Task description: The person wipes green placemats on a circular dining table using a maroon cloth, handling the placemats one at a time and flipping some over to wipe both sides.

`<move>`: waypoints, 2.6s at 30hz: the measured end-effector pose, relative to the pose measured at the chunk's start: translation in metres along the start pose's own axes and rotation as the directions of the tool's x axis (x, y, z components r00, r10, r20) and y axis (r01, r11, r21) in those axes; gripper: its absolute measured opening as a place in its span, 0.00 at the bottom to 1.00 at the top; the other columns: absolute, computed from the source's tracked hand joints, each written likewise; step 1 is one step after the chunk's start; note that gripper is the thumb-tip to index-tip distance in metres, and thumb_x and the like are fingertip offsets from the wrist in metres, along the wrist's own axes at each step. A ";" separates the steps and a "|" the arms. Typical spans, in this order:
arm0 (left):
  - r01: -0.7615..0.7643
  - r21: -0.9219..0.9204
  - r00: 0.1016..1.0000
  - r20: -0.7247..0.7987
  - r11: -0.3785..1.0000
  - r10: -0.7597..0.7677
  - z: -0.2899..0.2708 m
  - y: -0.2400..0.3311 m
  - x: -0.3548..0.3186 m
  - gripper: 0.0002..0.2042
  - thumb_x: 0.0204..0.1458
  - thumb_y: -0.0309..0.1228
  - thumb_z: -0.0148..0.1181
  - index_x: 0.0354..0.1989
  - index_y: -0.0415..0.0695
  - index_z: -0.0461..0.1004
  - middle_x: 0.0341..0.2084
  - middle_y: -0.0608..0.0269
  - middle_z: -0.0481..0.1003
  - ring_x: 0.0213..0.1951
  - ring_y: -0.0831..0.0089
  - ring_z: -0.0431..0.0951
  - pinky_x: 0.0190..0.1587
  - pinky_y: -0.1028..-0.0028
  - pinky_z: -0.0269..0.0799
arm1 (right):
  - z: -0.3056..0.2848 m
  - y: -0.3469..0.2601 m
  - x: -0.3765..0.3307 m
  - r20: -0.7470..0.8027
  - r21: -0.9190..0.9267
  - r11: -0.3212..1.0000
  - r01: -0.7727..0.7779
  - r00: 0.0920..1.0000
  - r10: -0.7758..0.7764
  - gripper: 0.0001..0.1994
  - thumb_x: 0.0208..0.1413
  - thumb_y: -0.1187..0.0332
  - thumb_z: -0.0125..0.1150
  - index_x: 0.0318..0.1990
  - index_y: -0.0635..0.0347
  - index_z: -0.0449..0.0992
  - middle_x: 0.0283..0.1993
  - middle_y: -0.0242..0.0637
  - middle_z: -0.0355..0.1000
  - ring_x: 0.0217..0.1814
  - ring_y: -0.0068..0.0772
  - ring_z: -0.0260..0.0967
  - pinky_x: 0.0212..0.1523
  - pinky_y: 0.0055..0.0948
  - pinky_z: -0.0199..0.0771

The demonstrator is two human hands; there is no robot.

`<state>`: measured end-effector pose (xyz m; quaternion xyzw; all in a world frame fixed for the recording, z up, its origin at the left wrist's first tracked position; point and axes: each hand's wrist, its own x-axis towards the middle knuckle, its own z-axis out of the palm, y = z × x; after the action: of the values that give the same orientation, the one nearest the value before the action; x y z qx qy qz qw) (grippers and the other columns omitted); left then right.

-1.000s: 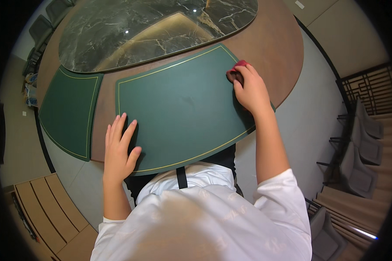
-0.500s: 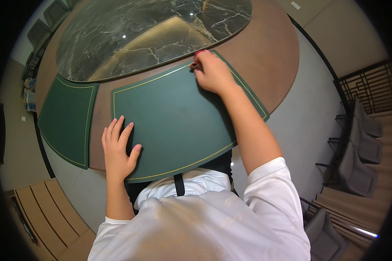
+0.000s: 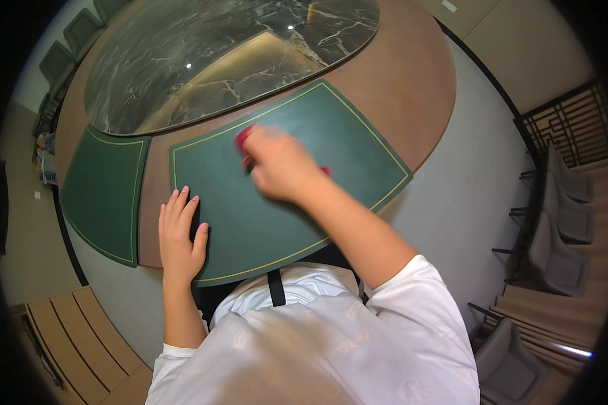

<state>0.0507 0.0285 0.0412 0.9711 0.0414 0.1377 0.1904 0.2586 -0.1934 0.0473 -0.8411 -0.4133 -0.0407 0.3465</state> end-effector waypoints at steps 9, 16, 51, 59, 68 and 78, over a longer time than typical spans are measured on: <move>0.040 -0.026 0.996 -0.076 0.999 -0.042 0.001 0.004 -0.013 0.22 0.60 0.32 0.63 0.63 0.40 0.81 0.74 0.51 0.74 0.78 0.48 0.69 0.80 0.44 0.54 | -0.027 0.057 0.028 -0.122 -0.088 0.975 -0.203 0.974 0.192 0.07 0.53 0.73 0.65 0.40 0.59 0.78 0.44 0.49 0.82 0.52 0.60 0.80 0.53 0.54 0.80; 0.030 -0.100 0.994 -0.097 0.995 -0.040 0.000 0.000 -0.013 0.21 0.58 0.31 0.65 0.59 0.39 0.83 0.71 0.50 0.77 0.76 0.49 0.71 0.79 0.44 0.56 | -0.049 0.076 0.037 -0.144 -0.135 0.906 -0.401 0.913 0.382 0.09 0.54 0.72 0.63 0.43 0.59 0.78 0.44 0.51 0.80 0.50 0.60 0.79 0.52 0.52 0.81; 0.039 -0.121 0.985 -0.164 0.992 -0.058 0.002 0.000 -0.013 0.17 0.54 0.28 0.66 0.52 0.37 0.84 0.67 0.49 0.80 0.74 0.47 0.74 0.78 0.43 0.59 | -0.066 0.100 0.038 -0.055 -0.407 0.888 -0.215 0.976 0.211 0.05 0.50 0.71 0.58 0.35 0.56 0.78 0.49 0.50 0.83 0.79 0.61 0.68 0.81 0.64 0.60; 0.061 -0.127 0.982 -0.171 0.990 -0.083 0.005 0.002 -0.013 0.16 0.55 0.28 0.66 0.52 0.37 0.84 0.67 0.49 0.80 0.74 0.48 0.74 0.78 0.43 0.60 | -0.042 0.070 0.028 -0.020 -0.347 0.936 -0.055 0.998 0.052 0.05 0.51 0.70 0.64 0.35 0.57 0.80 0.50 0.45 0.85 0.75 0.52 0.71 0.77 0.63 0.62; 0.049 -0.164 0.981 -0.177 0.985 -0.079 0.002 -0.001 -0.014 0.15 0.55 0.27 0.65 0.50 0.36 0.84 0.65 0.49 0.82 0.73 0.47 0.75 0.78 0.43 0.61 | -0.043 0.093 0.036 -0.187 -0.294 0.898 -0.328 0.941 0.283 0.11 0.57 0.63 0.75 0.34 0.55 0.76 0.36 0.36 0.80 0.55 0.49 0.75 0.55 0.48 0.75; 0.071 -0.166 0.978 -0.184 0.984 -0.102 0.004 0.000 -0.012 0.14 0.53 0.26 0.65 0.48 0.36 0.84 0.64 0.48 0.82 0.72 0.47 0.76 0.77 0.42 0.61 | -0.061 0.068 0.017 0.008 -0.312 0.932 -0.183 0.981 0.196 0.10 0.51 0.76 0.69 0.39 0.56 0.76 0.36 0.38 0.77 0.50 0.50 0.73 0.54 0.48 0.74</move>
<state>0.0400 0.0251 0.0348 0.9324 0.0908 0.2248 0.2680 0.3324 -0.2488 0.0621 -0.9216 -0.3254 -0.0550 0.2044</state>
